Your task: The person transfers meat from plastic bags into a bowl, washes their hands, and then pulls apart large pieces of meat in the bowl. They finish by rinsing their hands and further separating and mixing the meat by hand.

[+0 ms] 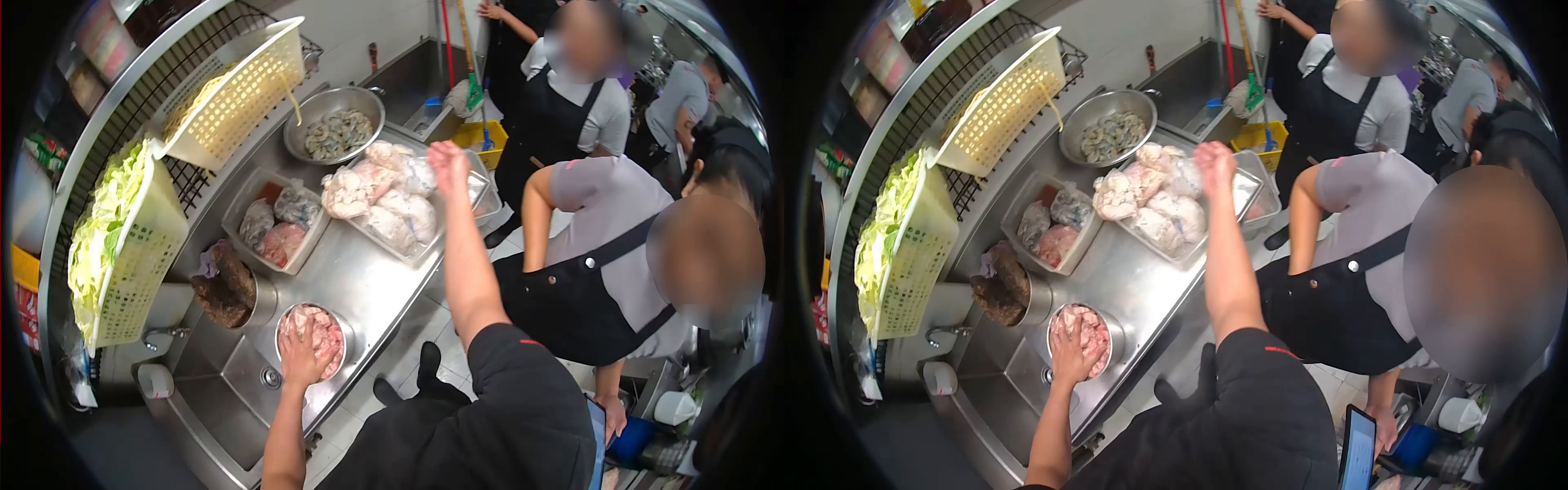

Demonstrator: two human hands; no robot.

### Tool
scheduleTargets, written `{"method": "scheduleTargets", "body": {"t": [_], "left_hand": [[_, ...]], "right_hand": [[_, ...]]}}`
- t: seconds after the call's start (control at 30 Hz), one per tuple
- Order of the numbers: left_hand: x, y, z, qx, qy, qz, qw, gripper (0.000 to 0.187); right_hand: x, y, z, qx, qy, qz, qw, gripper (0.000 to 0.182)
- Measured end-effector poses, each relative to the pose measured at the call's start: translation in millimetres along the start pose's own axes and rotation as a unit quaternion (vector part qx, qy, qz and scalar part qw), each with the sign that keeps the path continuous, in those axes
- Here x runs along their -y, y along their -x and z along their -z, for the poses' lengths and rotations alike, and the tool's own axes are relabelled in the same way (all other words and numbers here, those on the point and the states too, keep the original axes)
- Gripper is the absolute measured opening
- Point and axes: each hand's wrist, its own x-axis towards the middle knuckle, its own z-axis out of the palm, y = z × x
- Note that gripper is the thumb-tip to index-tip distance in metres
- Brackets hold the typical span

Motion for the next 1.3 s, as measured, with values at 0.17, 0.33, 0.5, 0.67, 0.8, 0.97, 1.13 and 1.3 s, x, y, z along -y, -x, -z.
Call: {"method": "scheduleTargets", "body": {"t": [0.17,0.33,0.5,0.67,0.8,0.97,1.13,1.3], "left_hand": [[-3,1,5,-0.001,0.012,-0.001,1.0,0.101],[23,11,-16,-0.171,0.199,0.005,0.965,0.075],[77,39,-30,-0.368,0.414,0.037,0.832,0.039],[270,95,-81,-0.389,0.377,0.067,0.838,0.019],[484,74,-84,-0.466,0.476,0.171,0.726,0.039],[615,35,-30,-0.278,0.561,0.254,0.737,0.049],[616,6,-21,-0.194,0.579,0.206,0.765,0.054],[600,7,-35,-0.18,0.584,0.227,0.759,0.052]], "right_hand": [[-23,123,-73,0.198,0.142,-0.031,0.969,0.038],[-89,293,-102,0.427,0.44,0.011,0.79,0.055],[-130,427,-104,0.483,0.644,0.15,0.573,0.062],[-171,473,-98,0.387,0.761,0.248,0.458,0.061],[-178,481,-113,0.357,0.795,0.217,0.44,0.059],[-183,545,-176,0.272,0.799,0.293,0.45,0.051],[-238,602,-200,0.439,0.62,0.238,0.605,0.017],[-301,636,-215,0.483,0.55,0.109,0.673,0.011]]}}
